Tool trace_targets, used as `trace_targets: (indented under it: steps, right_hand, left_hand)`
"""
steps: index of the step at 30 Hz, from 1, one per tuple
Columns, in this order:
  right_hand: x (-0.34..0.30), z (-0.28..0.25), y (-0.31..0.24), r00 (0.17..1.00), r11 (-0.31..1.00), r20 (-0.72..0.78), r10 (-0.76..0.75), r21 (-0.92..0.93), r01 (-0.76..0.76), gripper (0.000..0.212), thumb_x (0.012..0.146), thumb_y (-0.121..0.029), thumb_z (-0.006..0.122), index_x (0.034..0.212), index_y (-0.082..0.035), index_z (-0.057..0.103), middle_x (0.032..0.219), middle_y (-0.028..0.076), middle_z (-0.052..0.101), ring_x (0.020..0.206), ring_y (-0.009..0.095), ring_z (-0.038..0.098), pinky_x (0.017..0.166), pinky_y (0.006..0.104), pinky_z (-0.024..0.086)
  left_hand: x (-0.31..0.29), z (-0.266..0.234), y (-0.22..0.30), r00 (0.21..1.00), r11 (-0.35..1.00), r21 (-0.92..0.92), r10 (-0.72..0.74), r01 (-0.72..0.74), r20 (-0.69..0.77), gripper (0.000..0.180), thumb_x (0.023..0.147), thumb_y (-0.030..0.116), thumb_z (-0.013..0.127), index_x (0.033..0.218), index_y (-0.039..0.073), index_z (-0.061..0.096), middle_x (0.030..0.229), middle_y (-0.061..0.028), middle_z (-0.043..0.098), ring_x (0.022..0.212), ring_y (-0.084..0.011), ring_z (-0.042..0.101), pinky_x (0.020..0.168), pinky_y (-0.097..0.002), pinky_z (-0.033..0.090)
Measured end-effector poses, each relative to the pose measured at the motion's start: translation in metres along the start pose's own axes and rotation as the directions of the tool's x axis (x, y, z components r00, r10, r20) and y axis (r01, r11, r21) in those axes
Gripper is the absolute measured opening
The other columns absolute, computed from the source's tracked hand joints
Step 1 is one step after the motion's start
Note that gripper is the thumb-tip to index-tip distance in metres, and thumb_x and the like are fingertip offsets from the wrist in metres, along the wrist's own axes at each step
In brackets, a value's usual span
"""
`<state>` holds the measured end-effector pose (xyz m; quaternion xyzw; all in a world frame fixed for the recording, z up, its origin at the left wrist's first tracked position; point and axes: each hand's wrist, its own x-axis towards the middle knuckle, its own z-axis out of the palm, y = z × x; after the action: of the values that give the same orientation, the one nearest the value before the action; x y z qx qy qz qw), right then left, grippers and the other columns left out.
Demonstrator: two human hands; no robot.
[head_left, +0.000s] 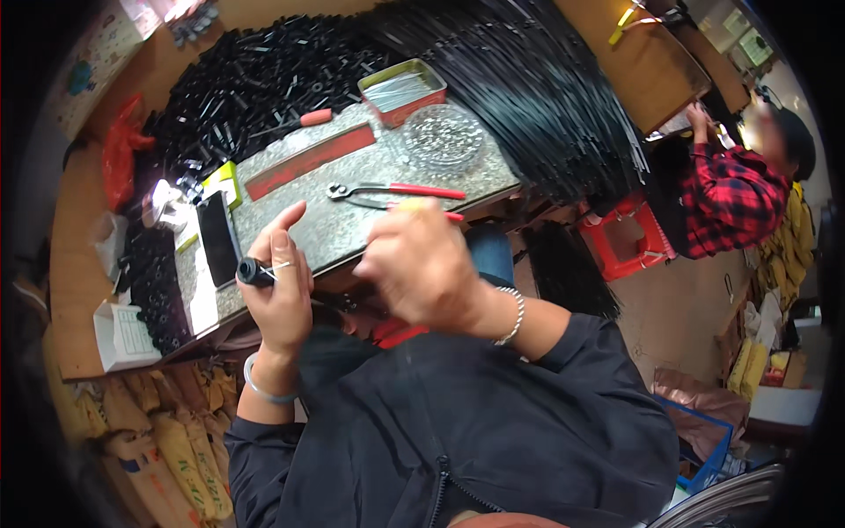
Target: Assembling bundles of synthetic hair or fibers by inserting them into plastic handles and securing them with pliers.
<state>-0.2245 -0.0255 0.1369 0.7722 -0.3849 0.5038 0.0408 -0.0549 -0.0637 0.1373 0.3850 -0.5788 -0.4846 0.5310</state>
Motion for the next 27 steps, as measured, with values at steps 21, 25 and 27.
trace_targets:
  steps: [21,25,27]
  right_hand:
    - [0.007,-0.058,0.009,0.936,0.939,0.338,0.1,-0.342,0.023,0.036,0.057,-0.016,0.08,0.09,-0.01,0.068,0.088,0.006,0.054,0.071,0.019,0.055,0.057,0.0281,0.045]
    - [0.012,-0.063,0.006,0.953,0.863,0.303,-0.019,-0.477,0.169,0.041,0.052,-0.022,0.082,0.088,-0.013,0.068,0.09,0.004,0.054,0.073,0.018,0.054,0.057,0.0282,0.044]
    - [0.015,-0.064,0.004,0.948,0.848,0.317,-0.026,-0.496,0.189,0.041,0.052,-0.023,0.082,0.088,-0.013,0.067,0.091,0.004,0.054,0.073,0.018,0.054,0.058,0.0284,0.044]
  left_hand:
    - [0.012,-0.012,-0.011,0.991,0.978,0.174,0.123,-0.112,-0.054,0.033,0.096,0.024,0.044,0.106,-0.002,0.061,0.048,0.0104,0.035,0.042,0.0024,0.028,0.039,-0.0184,0.018]
    - [0.015,-0.007,-0.01,0.993,0.983,0.164,0.091,-0.079,-0.069,0.03,0.096,0.021,0.044,0.105,-0.002,0.062,0.05,0.0107,0.037,0.042,0.0028,0.027,0.038,-0.0186,0.018]
    - [0.016,-0.005,-0.012,0.995,0.988,0.142,0.075,-0.065,-0.07,0.029,0.096,0.02,0.045,0.105,-0.002,0.062,0.051,0.0108,0.038,0.043,0.0029,0.028,0.039,-0.0186,0.018]
